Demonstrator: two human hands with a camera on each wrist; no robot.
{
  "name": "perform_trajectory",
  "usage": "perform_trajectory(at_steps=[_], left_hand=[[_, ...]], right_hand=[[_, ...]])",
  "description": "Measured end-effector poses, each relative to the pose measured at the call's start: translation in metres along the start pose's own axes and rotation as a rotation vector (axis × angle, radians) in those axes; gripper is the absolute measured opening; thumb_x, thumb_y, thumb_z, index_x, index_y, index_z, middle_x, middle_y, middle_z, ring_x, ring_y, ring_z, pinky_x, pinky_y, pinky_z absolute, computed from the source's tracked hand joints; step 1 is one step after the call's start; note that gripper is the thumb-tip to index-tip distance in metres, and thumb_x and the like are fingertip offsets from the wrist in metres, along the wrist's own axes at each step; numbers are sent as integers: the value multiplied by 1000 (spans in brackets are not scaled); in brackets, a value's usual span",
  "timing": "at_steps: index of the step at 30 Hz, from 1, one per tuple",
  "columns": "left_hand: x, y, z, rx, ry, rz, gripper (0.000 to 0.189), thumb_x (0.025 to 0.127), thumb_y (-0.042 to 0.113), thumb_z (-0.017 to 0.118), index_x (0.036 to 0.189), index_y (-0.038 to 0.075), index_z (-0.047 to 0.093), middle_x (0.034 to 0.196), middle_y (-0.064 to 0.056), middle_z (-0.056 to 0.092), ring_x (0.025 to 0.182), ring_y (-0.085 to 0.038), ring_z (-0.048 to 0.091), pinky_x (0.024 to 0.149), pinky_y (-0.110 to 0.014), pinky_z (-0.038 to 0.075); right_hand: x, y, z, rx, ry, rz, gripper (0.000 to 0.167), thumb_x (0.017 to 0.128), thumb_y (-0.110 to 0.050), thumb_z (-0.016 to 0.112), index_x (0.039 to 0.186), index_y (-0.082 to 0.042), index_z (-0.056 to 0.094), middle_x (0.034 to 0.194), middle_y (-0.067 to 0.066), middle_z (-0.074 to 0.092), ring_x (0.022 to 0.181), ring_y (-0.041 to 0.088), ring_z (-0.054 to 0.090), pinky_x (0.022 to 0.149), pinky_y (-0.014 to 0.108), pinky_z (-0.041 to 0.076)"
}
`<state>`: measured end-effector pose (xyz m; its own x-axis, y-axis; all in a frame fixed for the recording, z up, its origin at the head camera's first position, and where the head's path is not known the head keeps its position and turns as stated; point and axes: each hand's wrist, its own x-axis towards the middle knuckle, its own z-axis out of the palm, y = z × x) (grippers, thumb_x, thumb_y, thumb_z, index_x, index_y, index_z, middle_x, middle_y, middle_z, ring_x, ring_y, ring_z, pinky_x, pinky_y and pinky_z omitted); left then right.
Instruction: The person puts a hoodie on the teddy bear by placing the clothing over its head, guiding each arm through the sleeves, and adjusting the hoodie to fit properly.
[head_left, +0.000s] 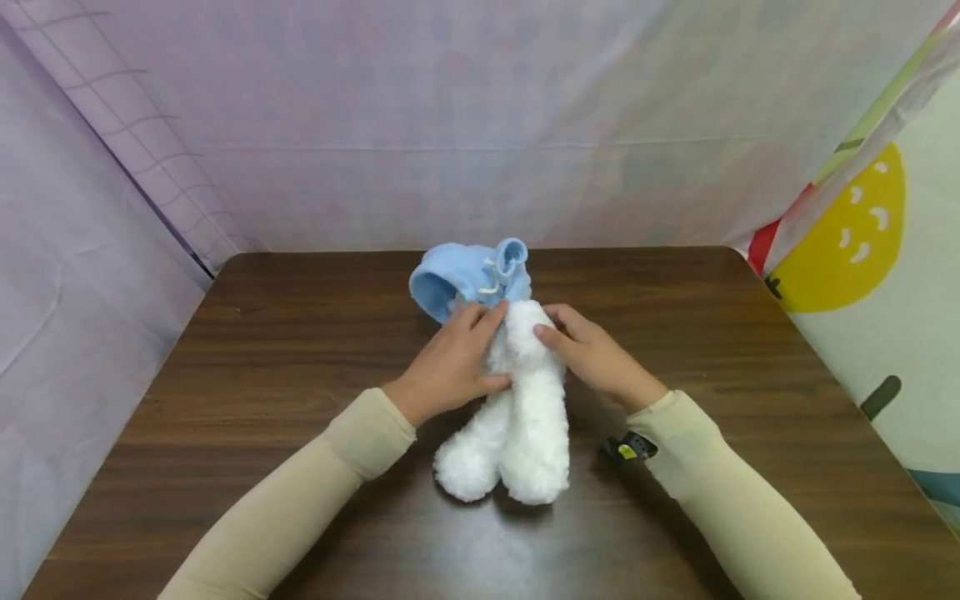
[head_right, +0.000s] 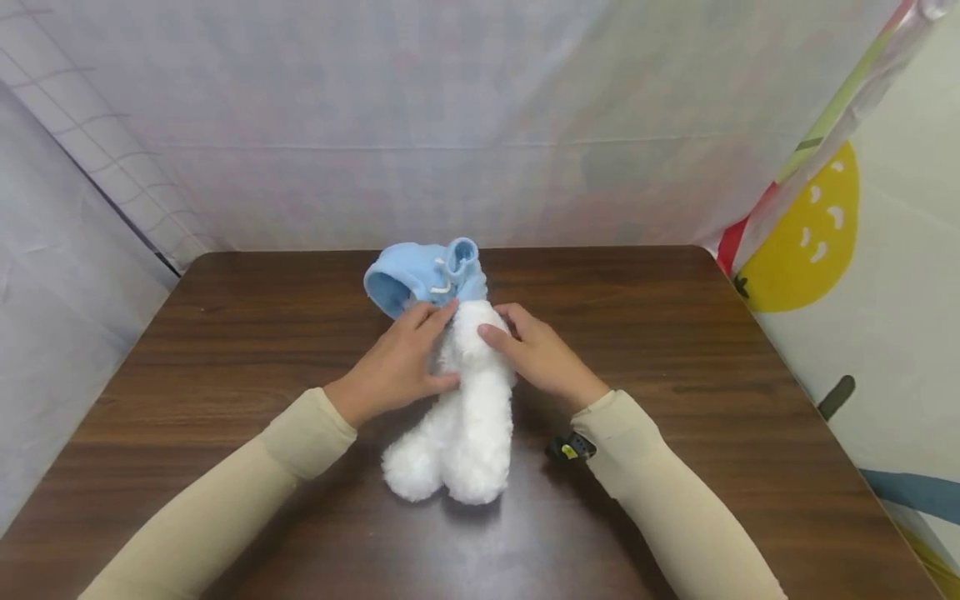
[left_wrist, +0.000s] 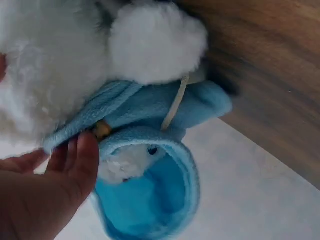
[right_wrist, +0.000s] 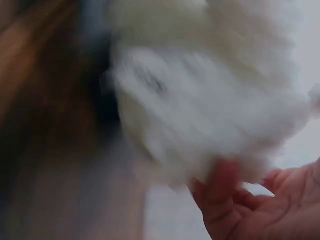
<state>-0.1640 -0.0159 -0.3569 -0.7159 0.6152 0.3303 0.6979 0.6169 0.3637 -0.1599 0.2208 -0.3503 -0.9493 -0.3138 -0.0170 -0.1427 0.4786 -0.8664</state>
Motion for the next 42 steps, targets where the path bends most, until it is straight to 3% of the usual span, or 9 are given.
perform_trajectory(at_steps=[5, 9, 13, 16, 23, 26, 33, 39, 42], left_hand=[[7, 5, -7, -74, 101, -37, 98, 77, 32, 87, 151, 0, 33, 136, -15, 47, 122, -27, 47, 101, -38, 43], [9, 6, -7, -174, 133, -68, 97, 76, 26, 87, 152, 1, 31, 145, -15, 44, 129, -27, 47, 105, -38, 41], [4, -1, -3, -228, 61, -58, 102, 81, 28, 82, 157, 4, 19, 153, -14, 38, 133, -23, 45, 106, -38, 41], [-3, -9, -5, -254, 6, -62, 92, 86, 39, 74, 157, 9, 23, 150, -9, 41, 129, -19, 47, 104, -36, 42], [-14, -16, -20, -215, 156, -157, 75, 85, 54, 70, 142, 8, 49, 135, -12, 50, 118, -27, 51, 97, -43, 45], [-18, -18, -21, -153, 132, -161, 72, 84, 50, 74, 138, 8, 53, 132, -12, 47, 114, -26, 51, 95, -42, 46], [-23, -26, -19, -174, -21, -138, 68, 88, 39, 73, 142, 6, 49, 136, -12, 47, 123, -26, 49, 101, -43, 44], [-20, -30, -12, -194, 34, -7, 65, 84, 24, 77, 141, 6, 50, 133, -10, 47, 116, -22, 52, 97, -38, 46], [-19, -31, -6, -164, -1, 35, 65, 84, 18, 76, 142, 6, 49, 136, -12, 46, 116, -23, 52, 96, -37, 46]], right_hand=[[-5, -34, -17, -241, 100, -125, 53, 98, -40, 61, 139, -9, 51, 130, 10, 56, 110, 25, 56, 89, 44, 48], [-10, -50, -23, -321, 119, -191, 53, 95, -33, 68, 139, -9, 52, 135, 9, 53, 113, 23, 53, 90, 45, 47], [-12, -45, -18, -358, 118, -243, 48, 94, -28, 70, 135, -8, 56, 133, 8, 55, 113, 24, 54, 90, 46, 48], [-11, -34, -11, -394, 112, -303, 46, 95, -29, 68, 135, -8, 58, 136, 8, 55, 123, 26, 50, 98, 48, 44], [-7, -20, -3, -292, 98, -497, 34, 103, -8, 49, 134, -10, 61, 143, 6, 53, 125, 22, 50, 96, 42, 44], [-5, -16, 2, -220, 118, -478, 32, 100, -5, 53, 132, -5, 60, 135, 8, 57, 116, 22, 56, 91, 40, 48], [-2, -5, 13, -190, -11, -164, 51, 101, -30, 59, 144, -6, 45, 132, 11, 53, 108, 23, 56, 86, 40, 50], [-2, -11, 11, -194, 51, -276, 34, 100, -24, 61, 132, -11, 57, 126, 5, 56, 101, 20, 56, 79, 39, 51], [-1, -12, 9, -286, 63, -338, 20, 100, -19, 62, 119, -13, 62, 121, 2, 56, 96, 18, 55, 76, 38, 50]])
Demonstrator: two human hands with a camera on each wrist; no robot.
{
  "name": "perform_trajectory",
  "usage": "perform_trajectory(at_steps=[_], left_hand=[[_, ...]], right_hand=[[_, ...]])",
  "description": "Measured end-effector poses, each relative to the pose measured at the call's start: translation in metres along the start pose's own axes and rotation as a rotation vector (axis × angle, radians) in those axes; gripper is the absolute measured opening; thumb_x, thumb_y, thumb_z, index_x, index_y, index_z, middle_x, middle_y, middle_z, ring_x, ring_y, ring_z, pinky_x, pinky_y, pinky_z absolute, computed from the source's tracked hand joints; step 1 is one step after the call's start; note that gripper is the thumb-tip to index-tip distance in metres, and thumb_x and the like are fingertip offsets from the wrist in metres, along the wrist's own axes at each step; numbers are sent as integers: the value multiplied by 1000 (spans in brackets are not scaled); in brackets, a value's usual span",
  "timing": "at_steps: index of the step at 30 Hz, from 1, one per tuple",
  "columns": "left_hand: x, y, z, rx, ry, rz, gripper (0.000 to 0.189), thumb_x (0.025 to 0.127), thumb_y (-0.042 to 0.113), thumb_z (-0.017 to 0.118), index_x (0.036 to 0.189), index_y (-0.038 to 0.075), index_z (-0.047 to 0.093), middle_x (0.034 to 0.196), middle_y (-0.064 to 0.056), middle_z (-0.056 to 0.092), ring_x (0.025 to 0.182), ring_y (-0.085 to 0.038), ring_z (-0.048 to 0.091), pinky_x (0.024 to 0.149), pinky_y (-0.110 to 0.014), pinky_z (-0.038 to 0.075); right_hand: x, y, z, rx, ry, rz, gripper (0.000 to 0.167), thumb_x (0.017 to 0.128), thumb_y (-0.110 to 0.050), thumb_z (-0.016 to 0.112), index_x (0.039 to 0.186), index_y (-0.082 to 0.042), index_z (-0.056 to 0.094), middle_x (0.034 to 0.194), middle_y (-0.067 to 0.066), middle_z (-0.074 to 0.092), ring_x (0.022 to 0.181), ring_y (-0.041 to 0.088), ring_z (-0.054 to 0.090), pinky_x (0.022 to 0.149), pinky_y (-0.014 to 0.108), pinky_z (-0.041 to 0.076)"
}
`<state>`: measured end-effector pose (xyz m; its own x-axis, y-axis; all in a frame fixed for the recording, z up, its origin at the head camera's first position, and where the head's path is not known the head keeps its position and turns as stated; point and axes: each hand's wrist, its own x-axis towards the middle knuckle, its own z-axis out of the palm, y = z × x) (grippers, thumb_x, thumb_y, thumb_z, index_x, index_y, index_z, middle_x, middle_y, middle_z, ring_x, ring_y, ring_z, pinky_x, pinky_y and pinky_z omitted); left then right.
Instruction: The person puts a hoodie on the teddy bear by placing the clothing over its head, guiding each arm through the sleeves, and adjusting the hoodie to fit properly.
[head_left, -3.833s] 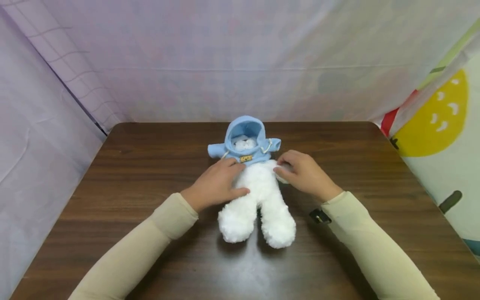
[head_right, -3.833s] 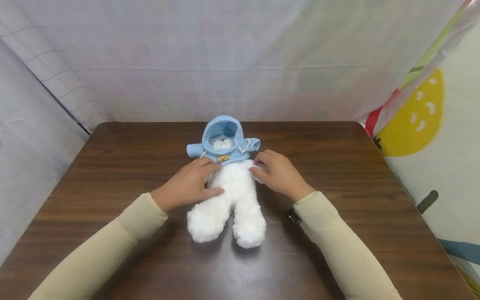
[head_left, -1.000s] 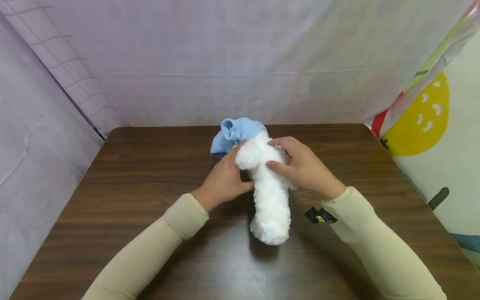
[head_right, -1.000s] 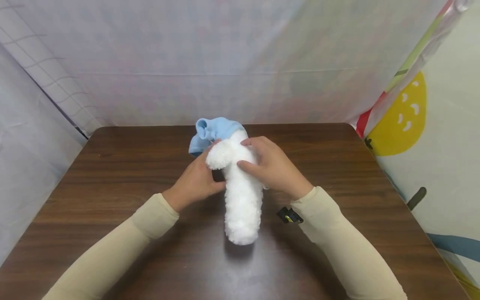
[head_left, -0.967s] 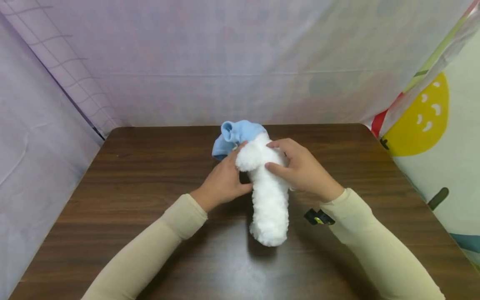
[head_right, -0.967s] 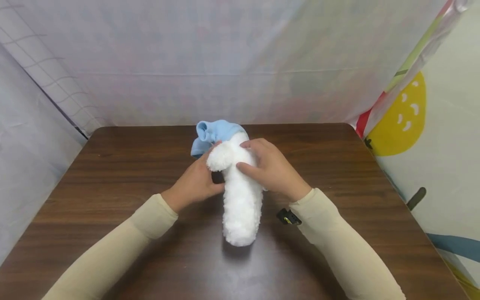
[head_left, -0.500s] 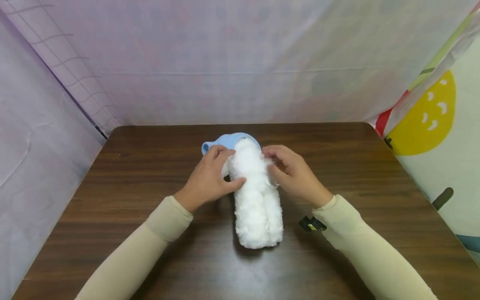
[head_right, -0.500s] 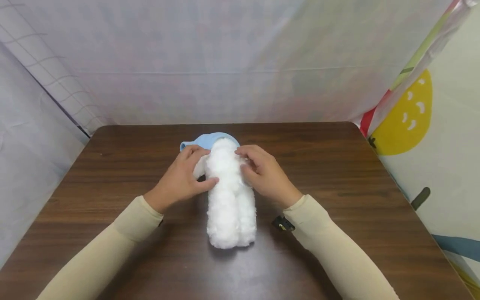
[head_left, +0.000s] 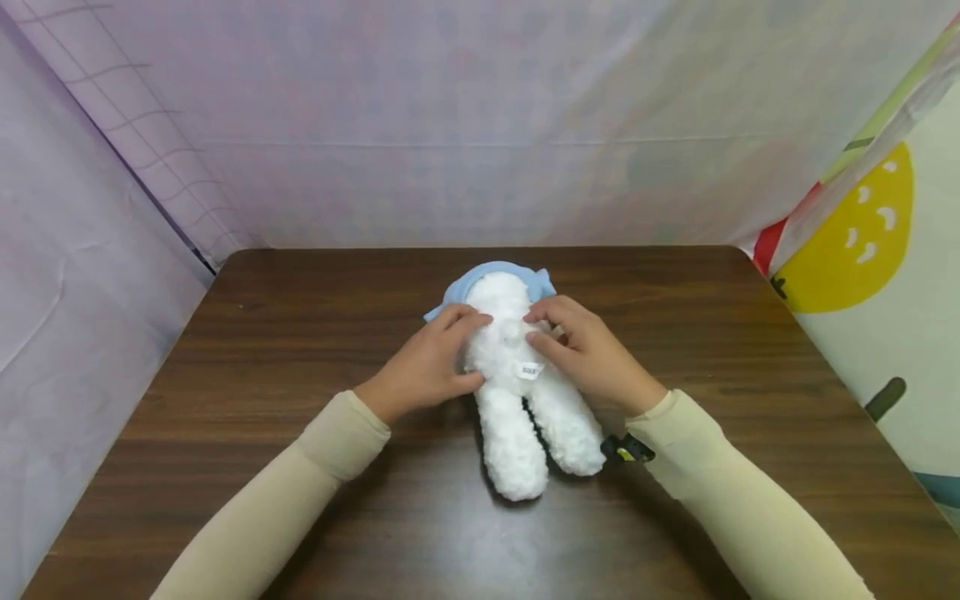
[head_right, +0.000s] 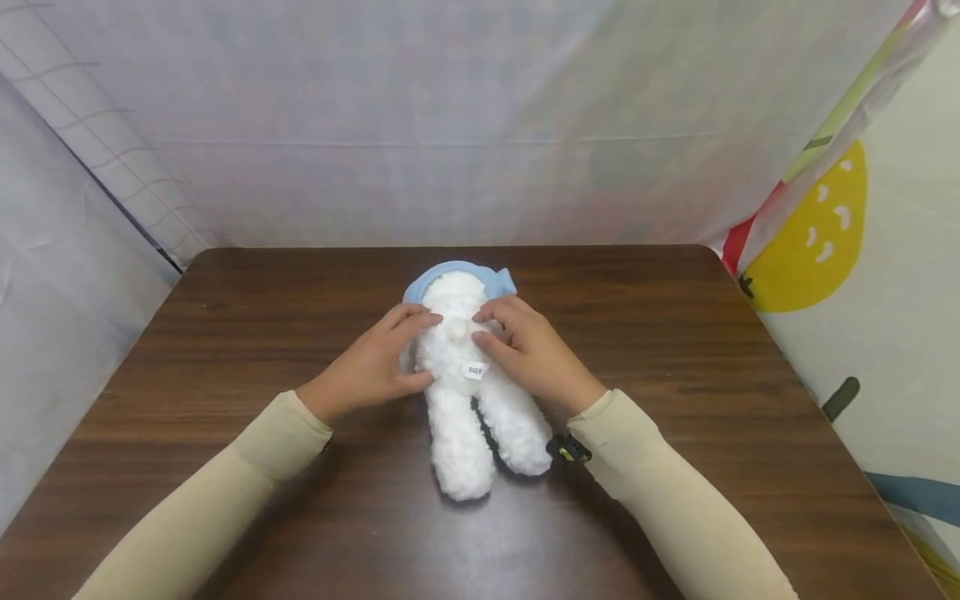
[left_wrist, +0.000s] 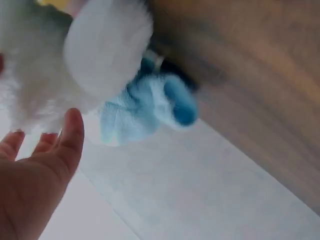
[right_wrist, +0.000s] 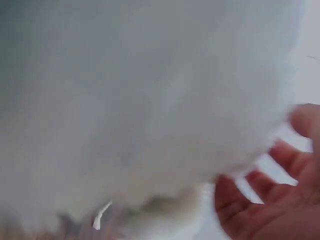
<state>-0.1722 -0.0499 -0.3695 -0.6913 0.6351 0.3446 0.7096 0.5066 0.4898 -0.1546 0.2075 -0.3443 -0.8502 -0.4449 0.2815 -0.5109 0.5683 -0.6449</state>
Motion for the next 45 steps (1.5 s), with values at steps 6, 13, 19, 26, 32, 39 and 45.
perform_trajectory(at_steps=[6, 13, 19, 26, 32, 39, 45], left_hand=[[2, -3, 8, 65, -137, 56, 49, 94, 12, 60, 142, 5, 54, 141, -17, 47, 123, -28, 51, 99, -40, 45], [22, 3, 7, 151, -180, 64, 34, 98, 11, 62, 132, 11, 65, 129, -9, 58, 108, -21, 60, 90, -34, 49], [37, 8, 17, 280, -173, 51, 30, 94, 14, 69, 124, 17, 67, 114, -3, 56, 104, -21, 52, 85, -32, 46], [41, 8, 19, 382, -163, -25, 60, 89, 23, 77, 141, 12, 50, 137, -16, 39, 124, -33, 39, 92, -42, 47], [53, 7, 10, 323, -286, -132, 91, 89, 29, 76, 158, 9, 21, 160, -21, 12, 144, -38, 19, 106, -45, 40], [54, 1, 9, 173, -396, -198, 81, 94, 26, 70, 159, 13, 22, 163, -21, -9, 149, -38, 1, 113, -47, 30], [50, -8, 8, 168, -318, -158, 71, 93, 27, 71, 153, 13, 38, 158, -16, 23, 143, -30, 20, 110, -42, 34]], right_hand=[[-2, 10, 0, -258, -159, -46, 15, 94, -16, 71, 103, -10, 61, 103, 3, 54, 82, 19, 54, 73, 34, 46], [2, 19, -9, -280, -235, -67, 7, 92, -17, 73, 95, -13, 68, 92, -6, 62, 76, 12, 56, 68, 32, 48], [5, 37, -12, -166, -292, -27, 6, 93, -17, 72, 88, -19, 70, 84, -11, 64, 69, 11, 54, 63, 30, 47], [6, 39, -3, -163, -274, -97, 16, 90, -14, 75, 80, -21, 65, 72, -12, 58, 63, 9, 49, 59, 27, 44], [11, 25, 6, -460, -198, -40, 37, 82, -21, 83, 106, -9, 57, 105, 8, 54, 97, 28, 52, 77, 44, 45], [21, 25, 3, -424, -245, 165, 104, 82, -27, 84, 157, -2, 16, 158, 31, 9, 143, 49, 14, 107, 61, 32], [25, 30, 5, -407, -234, 82, 88, 82, -23, 83, 151, -4, 33, 151, 22, 32, 136, 42, 29, 108, 56, 32]])
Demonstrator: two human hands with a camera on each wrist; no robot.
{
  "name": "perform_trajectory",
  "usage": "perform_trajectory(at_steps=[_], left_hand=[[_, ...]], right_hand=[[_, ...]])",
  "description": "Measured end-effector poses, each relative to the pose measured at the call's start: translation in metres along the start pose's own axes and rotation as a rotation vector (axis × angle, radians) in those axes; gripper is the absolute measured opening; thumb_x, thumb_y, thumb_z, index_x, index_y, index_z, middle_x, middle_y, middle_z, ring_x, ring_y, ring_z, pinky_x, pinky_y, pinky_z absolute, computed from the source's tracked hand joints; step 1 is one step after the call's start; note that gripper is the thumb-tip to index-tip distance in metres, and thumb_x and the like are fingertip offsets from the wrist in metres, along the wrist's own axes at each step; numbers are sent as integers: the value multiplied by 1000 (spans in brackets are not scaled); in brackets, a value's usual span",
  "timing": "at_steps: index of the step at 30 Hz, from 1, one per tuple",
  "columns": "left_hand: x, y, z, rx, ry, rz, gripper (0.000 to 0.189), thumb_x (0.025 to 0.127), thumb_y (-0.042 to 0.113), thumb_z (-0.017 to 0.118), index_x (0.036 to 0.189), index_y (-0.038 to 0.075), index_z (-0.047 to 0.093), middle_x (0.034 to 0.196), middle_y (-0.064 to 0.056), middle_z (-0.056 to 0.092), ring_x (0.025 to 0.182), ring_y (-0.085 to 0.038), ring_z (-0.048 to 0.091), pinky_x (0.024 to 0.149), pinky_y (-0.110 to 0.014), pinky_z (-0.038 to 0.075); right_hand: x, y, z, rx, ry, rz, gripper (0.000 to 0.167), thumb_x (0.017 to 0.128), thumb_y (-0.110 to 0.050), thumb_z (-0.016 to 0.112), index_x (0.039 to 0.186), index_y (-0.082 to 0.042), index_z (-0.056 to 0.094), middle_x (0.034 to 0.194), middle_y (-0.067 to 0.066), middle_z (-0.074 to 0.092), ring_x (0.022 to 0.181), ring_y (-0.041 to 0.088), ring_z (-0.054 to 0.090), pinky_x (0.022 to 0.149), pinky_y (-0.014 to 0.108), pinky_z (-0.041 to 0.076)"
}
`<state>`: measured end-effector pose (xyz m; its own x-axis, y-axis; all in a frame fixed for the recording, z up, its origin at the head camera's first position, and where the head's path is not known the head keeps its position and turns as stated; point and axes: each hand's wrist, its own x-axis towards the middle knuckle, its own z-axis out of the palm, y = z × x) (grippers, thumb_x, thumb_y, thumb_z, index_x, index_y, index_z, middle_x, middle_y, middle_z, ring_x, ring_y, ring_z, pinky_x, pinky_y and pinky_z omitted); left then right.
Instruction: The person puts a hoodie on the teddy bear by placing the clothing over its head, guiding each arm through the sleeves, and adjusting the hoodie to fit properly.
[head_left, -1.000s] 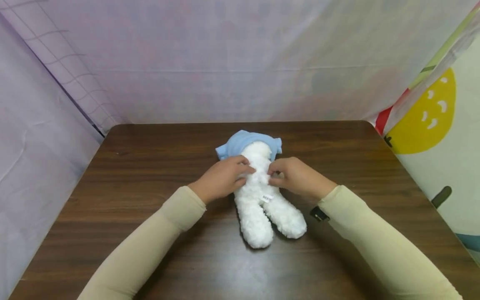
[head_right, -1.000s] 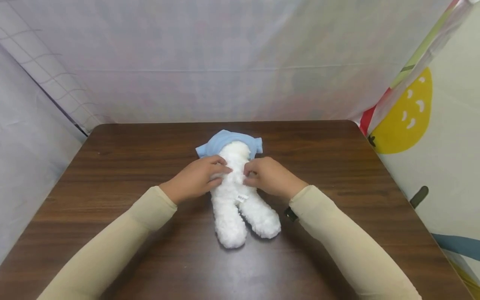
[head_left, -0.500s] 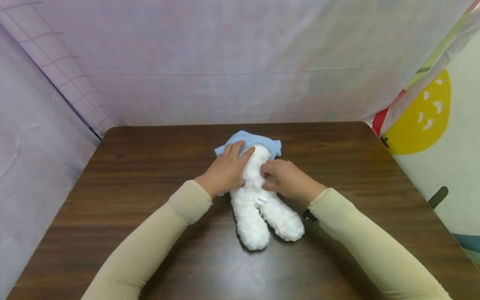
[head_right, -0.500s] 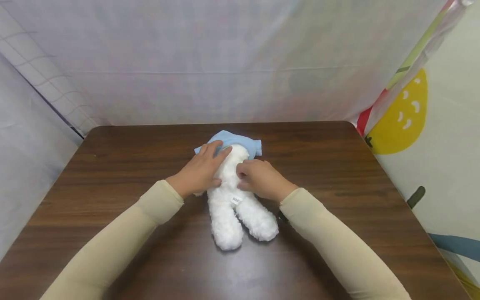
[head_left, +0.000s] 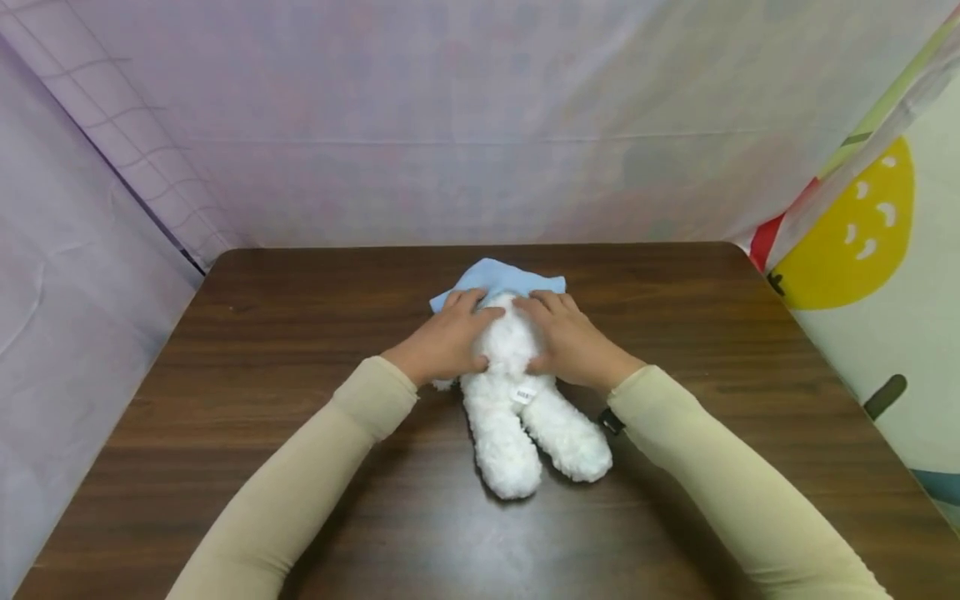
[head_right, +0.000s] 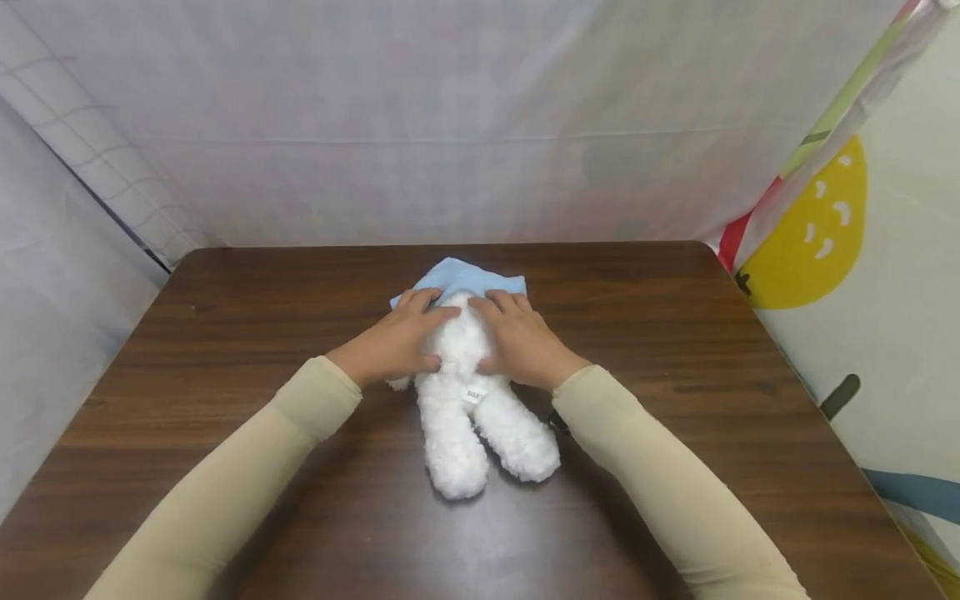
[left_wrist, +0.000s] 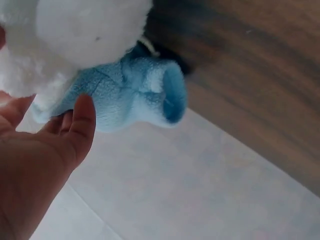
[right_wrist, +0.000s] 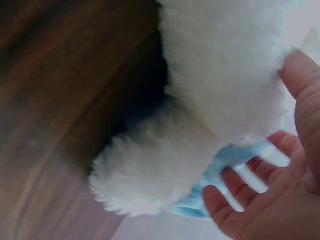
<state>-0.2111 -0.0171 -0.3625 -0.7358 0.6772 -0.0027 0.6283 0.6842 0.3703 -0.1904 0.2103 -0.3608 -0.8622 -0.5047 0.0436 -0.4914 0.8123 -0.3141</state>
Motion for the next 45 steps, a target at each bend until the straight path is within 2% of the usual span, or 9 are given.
perform_trajectory(at_steps=[5, 12, 16, 20, 24, 30, 36, 40, 45], left_hand=[[-3, -6, 7, -15, 116, 49, 56, 91, 19, 73, 141, 9, 52, 133, -8, 50, 125, -24, 41, 104, -37, 39], [-12, -4, 22, -84, 250, -6, 52, 90, 17, 75, 134, 4, 51, 130, -11, 58, 119, -27, 53, 99, -40, 44], [-15, -1, 32, -42, 318, 23, 32, 90, 13, 75, 118, 7, 60, 110, -6, 64, 99, -22, 59, 84, -35, 49], [-13, 3, 39, 21, 373, 70, 17, 88, 7, 74, 94, 11, 59, 86, 0, 60, 79, -18, 55, 69, -32, 46], [-14, 5, 39, 78, 396, 125, 16, 87, 3, 73, 88, 12, 59, 80, 0, 58, 74, -19, 55, 66, -32, 45], [-31, 7, 31, 123, 347, 173, 22, 94, 15, 67, 114, 7, 68, 101, -5, 62, 88, -20, 59, 78, -34, 50], [-45, 10, 34, 131, 316, 162, 67, 88, 41, 74, 135, -2, 55, 123, -14, 55, 110, -27, 56, 93, -39, 49], [-39, 15, 40, 168, 383, 158, 65, 86, 39, 78, 132, -1, 55, 122, -14, 56, 110, -28, 55, 93, -40, 48], [-31, 18, 43, 206, 441, 165, 45, 82, 28, 82, 115, 6, 61, 106, -5, 59, 99, -23, 56, 90, -39, 47]], right_hand=[[-1, 2, 6, 34, 95, -100, 71, 82, -16, 83, 140, -2, 45, 136, 15, 52, 122, 33, 46, 103, 49, 38], [-3, 1, 11, 1, 131, -136, 58, 84, -14, 81, 130, 3, 51, 124, 19, 59, 113, 33, 53, 98, 47, 42], [-5, 2, 14, -54, 175, -174, 38, 85, -12, 79, 115, -1, 60, 108, 13, 64, 99, 28, 57, 88, 43, 47], [-7, 4, 19, -89, 236, -210, 22, 85, -9, 78, 95, -9, 58, 83, 3, 59, 77, 20, 53, 70, 36, 46], [-8, 4, 23, -122, 280, -221, 29, 83, -4, 75, 81, -14, 47, 68, -2, 42, 64, 16, 40, 60, 33, 38], [-20, 2, 20, -172, 272, -243, 13, 92, -17, 70, 99, -11, 63, 84, 1, 56, 67, 15, 51, 61, 34, 46], [-43, 2, 9, -103, 129, -260, 68, 86, -31, 73, 140, 2, 48, 135, 20, 48, 113, 33, 57, 92, 48, 49], [-43, 4, 13, -99, 172, -261, 61, 84, -23, 76, 134, 3, 51, 128, 18, 53, 113, 32, 56, 94, 47, 47], [-34, 10, 18, -78, 228, -275, 33, 82, -13, 77, 109, -5, 58, 99, 6, 60, 90, 21, 56, 80, 39, 48]])
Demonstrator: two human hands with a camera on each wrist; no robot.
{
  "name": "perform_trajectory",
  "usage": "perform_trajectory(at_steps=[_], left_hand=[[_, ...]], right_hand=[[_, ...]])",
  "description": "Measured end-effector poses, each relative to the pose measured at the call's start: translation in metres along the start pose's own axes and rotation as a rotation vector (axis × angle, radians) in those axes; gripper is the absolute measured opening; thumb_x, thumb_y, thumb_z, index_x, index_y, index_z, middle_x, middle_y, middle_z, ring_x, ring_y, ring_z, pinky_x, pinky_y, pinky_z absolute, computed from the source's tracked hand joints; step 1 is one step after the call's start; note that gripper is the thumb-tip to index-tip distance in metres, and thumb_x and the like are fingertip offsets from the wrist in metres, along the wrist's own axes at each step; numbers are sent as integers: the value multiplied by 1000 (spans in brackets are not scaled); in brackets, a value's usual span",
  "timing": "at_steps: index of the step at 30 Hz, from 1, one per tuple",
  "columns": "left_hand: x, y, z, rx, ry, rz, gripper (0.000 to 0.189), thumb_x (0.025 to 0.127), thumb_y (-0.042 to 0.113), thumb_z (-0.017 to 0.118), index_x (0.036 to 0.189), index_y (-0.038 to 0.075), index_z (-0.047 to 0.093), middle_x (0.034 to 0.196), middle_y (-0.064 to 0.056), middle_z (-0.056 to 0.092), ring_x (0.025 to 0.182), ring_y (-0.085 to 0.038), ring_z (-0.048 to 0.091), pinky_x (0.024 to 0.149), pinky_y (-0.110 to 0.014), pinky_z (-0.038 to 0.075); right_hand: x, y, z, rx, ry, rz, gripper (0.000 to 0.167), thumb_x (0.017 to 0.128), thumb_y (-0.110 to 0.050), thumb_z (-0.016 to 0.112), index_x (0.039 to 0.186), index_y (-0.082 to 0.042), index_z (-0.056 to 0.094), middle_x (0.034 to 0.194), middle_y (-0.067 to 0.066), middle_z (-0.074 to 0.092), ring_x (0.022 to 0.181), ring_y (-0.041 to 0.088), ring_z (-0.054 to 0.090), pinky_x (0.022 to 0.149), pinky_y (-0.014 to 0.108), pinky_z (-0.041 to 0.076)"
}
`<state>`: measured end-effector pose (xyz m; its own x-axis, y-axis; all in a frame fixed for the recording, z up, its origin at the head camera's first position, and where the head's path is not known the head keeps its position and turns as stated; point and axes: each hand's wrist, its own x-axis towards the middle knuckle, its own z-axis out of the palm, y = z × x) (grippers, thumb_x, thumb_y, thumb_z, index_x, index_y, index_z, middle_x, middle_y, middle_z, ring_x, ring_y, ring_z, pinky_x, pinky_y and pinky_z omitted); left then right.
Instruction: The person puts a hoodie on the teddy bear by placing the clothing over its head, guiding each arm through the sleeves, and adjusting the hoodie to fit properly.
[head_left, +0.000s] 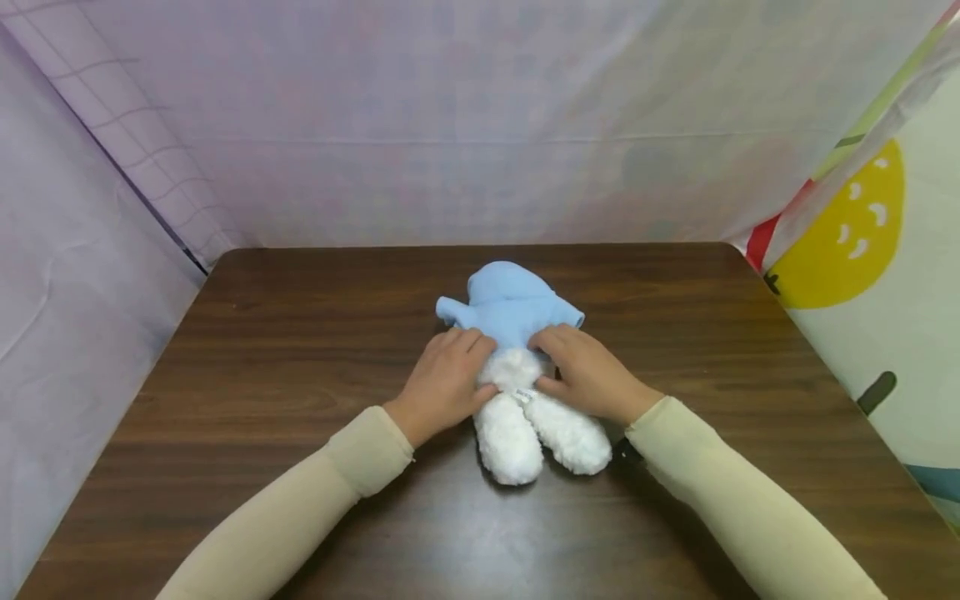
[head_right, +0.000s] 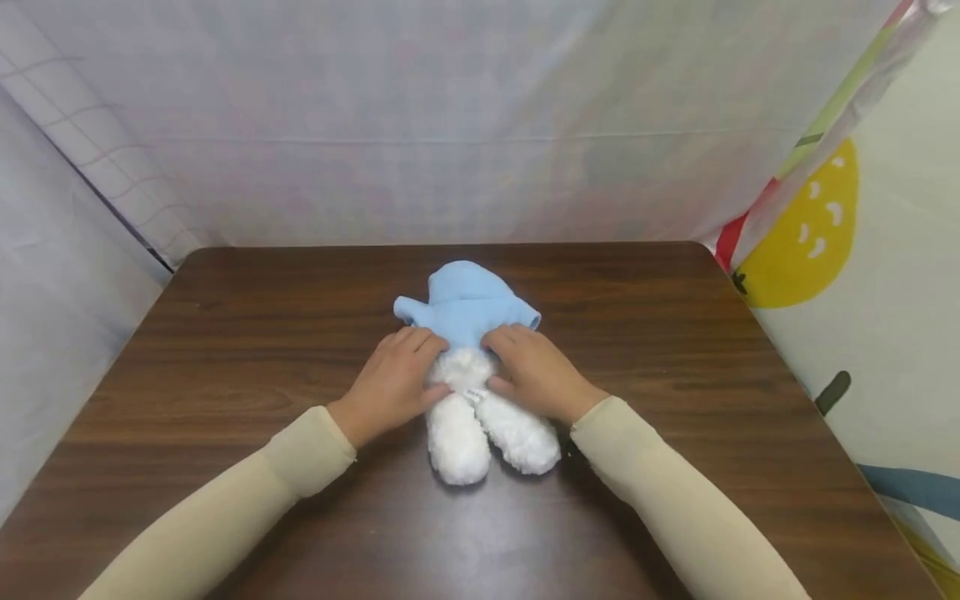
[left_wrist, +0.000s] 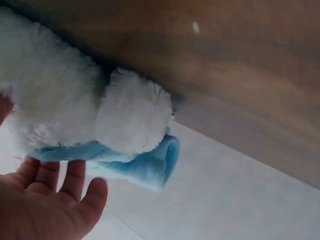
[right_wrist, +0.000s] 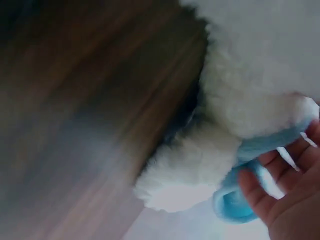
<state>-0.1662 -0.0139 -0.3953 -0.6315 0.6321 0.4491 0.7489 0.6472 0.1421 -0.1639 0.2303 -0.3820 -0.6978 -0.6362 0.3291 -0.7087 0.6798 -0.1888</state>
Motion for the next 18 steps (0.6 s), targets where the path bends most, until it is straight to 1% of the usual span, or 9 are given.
perform_trajectory(at_steps=[3, 5, 9, 12, 15, 16, 18], left_hand=[[3, 1, 1, 25, 49, 32, 33, 80, 21, 82, 104, 9, 62, 95, -1, 60, 91, -21, 59, 87, -38, 46], [4, 1, 3, 37, 90, 56, 27, 79, 17, 80, 98, 11, 62, 90, 0, 59, 84, -20, 60, 83, -37, 47], [3, 0, 4, 47, 151, 82, 21, 79, 11, 78, 89, 13, 59, 81, 1, 58, 72, -17, 60, 77, -35, 46], [2, -1, 3, 53, 183, 92, 24, 76, 6, 77, 80, 14, 55, 72, 3, 55, 63, -16, 56, 74, -35, 47], [3, -1, 2, 53, 186, 90, 29, 74, 4, 77, 73, 15, 50, 65, 3, 50, 57, -14, 49, 71, -35, 47], [3, -1, 1, 52, 175, 86, 30, 74, 4, 77, 72, 15, 49, 64, 4, 49, 56, -14, 47, 70, -34, 47], [2, -2, -1, 43, 136, 70, 28, 79, 7, 77, 72, 15, 51, 64, 4, 50, 58, -13, 46, 73, -34, 47]], right_hand=[[1, 3, -1, -9, 19, -38, 22, 84, -11, 75, 96, -11, 56, 83, -2, 53, 74, 14, 49, 66, 33, 45], [1, 3, 0, -27, 37, -73, 21, 84, -9, 74, 89, -13, 53, 76, -4, 47, 67, 13, 44, 60, 30, 42], [2, 4, 2, -41, 60, -138, 27, 81, -2, 73, 82, -14, 50, 73, -5, 44, 65, 13, 42, 59, 29, 41], [3, 4, 3, -53, 64, -171, 30, 77, 2, 75, 81, -13, 49, 73, -4, 45, 65, 14, 43, 59, 29, 42], [4, 3, 3, -73, 55, -183, 32, 76, 2, 77, 81, -13, 49, 73, -3, 44, 64, 14, 42, 58, 29, 42], [4, 2, 3, -84, 47, -184, 32, 77, 1, 77, 81, -13, 49, 74, -3, 43, 64, 14, 41, 57, 28, 41], [4, 0, 2, -108, 31, -182, 30, 79, -2, 78, 83, -12, 50, 75, -2, 43, 64, 14, 40, 56, 28, 40]])
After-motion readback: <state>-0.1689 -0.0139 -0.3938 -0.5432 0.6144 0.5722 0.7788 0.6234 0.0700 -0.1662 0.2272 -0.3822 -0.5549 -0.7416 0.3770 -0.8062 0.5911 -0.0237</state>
